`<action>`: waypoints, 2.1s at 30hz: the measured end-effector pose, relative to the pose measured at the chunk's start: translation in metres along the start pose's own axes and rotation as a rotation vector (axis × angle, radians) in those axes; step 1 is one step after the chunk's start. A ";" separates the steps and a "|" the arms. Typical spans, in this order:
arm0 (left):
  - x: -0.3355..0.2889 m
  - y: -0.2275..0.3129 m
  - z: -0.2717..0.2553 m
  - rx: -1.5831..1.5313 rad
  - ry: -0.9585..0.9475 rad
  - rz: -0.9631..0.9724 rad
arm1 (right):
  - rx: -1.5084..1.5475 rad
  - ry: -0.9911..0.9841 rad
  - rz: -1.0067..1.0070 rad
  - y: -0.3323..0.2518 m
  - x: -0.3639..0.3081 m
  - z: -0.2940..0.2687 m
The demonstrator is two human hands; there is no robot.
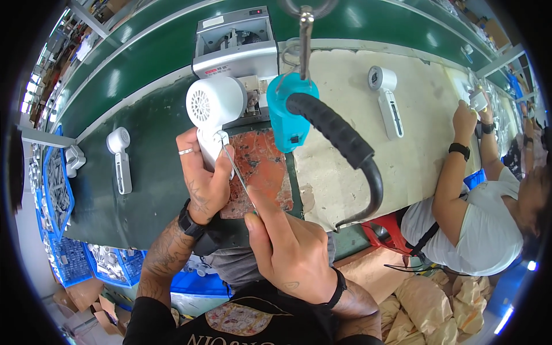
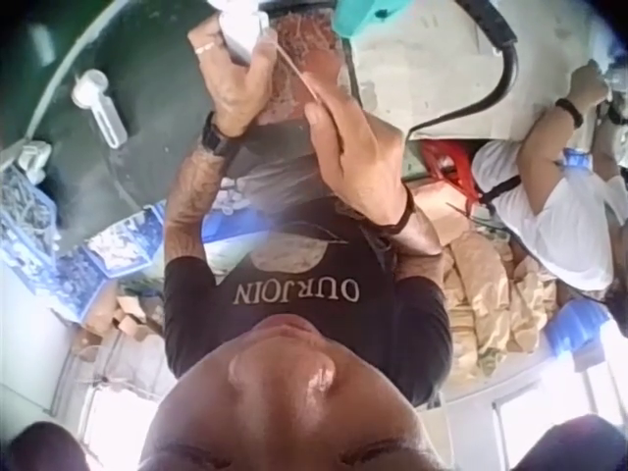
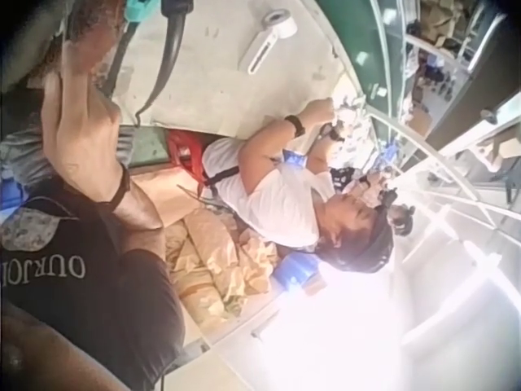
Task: The person picks up a handheld fan, uses an electric screwdriver on it, and then uses a thin metal tool to pry at the casing. They place the fan aside, move a row of fans, and pick up another fan to repeat the process.
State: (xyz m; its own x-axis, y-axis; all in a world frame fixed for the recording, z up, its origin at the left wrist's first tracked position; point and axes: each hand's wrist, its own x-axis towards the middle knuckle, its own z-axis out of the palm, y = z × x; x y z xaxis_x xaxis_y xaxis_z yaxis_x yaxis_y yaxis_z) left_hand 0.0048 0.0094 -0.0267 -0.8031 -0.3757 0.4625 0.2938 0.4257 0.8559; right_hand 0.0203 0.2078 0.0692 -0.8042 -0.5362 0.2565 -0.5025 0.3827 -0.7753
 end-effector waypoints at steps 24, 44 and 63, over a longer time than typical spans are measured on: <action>0.007 -0.003 0.004 0.024 0.012 0.011 | -0.164 0.090 -0.109 0.000 0.008 0.002; 0.016 0.012 -0.001 -0.418 0.088 -0.294 | -0.437 0.156 0.263 0.081 -0.090 0.000; 0.015 0.012 -0.018 0.083 0.008 0.098 | 0.299 0.277 0.047 0.061 0.068 0.000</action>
State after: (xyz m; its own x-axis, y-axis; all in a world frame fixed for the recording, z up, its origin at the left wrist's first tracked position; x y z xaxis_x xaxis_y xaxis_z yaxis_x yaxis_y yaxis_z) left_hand 0.0057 -0.0059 -0.0050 -0.7682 -0.3355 0.5452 0.3266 0.5271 0.7845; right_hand -0.0652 0.1941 0.0392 -0.8997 -0.2852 0.3305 -0.3813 0.1447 -0.9131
